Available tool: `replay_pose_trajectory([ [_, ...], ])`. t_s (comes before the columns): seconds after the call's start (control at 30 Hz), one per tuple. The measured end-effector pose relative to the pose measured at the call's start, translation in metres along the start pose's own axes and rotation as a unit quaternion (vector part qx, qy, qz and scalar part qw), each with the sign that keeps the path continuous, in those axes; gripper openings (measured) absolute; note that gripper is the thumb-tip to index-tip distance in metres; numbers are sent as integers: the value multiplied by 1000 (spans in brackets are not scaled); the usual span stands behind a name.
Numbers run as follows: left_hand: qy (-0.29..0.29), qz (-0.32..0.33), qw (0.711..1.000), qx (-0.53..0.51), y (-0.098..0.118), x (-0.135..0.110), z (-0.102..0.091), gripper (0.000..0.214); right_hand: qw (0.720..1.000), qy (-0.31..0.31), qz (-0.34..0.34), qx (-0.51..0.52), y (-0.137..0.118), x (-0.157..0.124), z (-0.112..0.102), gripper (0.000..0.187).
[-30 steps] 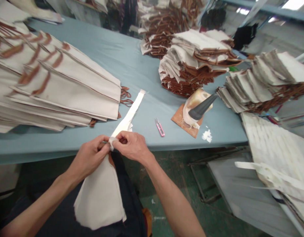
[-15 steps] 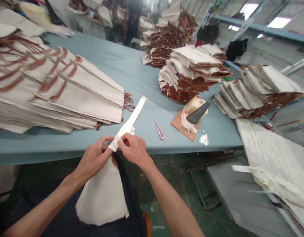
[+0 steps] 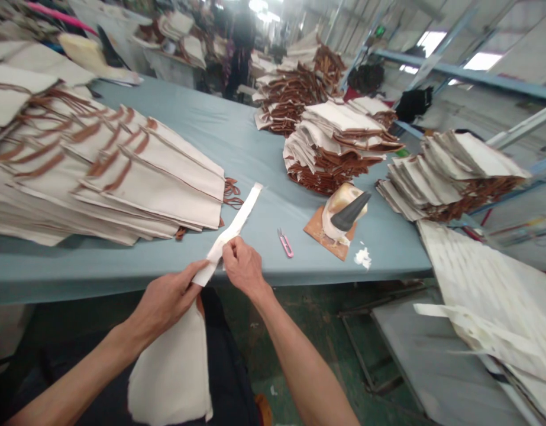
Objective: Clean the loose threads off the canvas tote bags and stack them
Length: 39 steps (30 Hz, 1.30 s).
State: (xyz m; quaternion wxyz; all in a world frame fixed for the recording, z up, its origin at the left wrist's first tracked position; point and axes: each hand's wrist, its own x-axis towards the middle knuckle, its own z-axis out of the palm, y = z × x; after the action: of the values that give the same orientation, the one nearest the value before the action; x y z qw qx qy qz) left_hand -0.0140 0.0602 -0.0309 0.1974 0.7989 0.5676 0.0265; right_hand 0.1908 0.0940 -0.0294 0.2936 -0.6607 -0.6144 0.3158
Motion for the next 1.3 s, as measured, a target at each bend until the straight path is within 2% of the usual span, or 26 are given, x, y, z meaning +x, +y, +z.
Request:
replay_pose_trajectory([
  [0.17, -35, 5, 999, 36, 9, 1, -11, 53, 1000, 14, 18, 21, 1, 4, 2, 28],
  [0.3, -56, -1, 997, 48, 18, 5, -21, 51, 1000, -7, 6, 16, 0, 4, -3, 31],
  [0.53, -61, -17, 997, 53, 26, 11, -27, 41, 999, -13, -11, -30, -6, -4, 2, 39],
  [0.73, -57, -6, 997, 46, 23, 9, -26, 40, 999, 33, 9, -4, -2, -2, 13, 26],
  [0.87, -56, 15, 998, 32, 14, 7, -28, 37, 996, 70, 30, 44, 5, 9, 9, 33],
  [1.07, -55, 35, 997, 31, 4, 9, -32, 67, 993, 74, 42, 76, 11, 19, 9, 39],
  [1.3, -65, 56, 994, 62, 15, 27, -31, 70, 998, 57, 9, 40, 3, 25, -1, 29],
])
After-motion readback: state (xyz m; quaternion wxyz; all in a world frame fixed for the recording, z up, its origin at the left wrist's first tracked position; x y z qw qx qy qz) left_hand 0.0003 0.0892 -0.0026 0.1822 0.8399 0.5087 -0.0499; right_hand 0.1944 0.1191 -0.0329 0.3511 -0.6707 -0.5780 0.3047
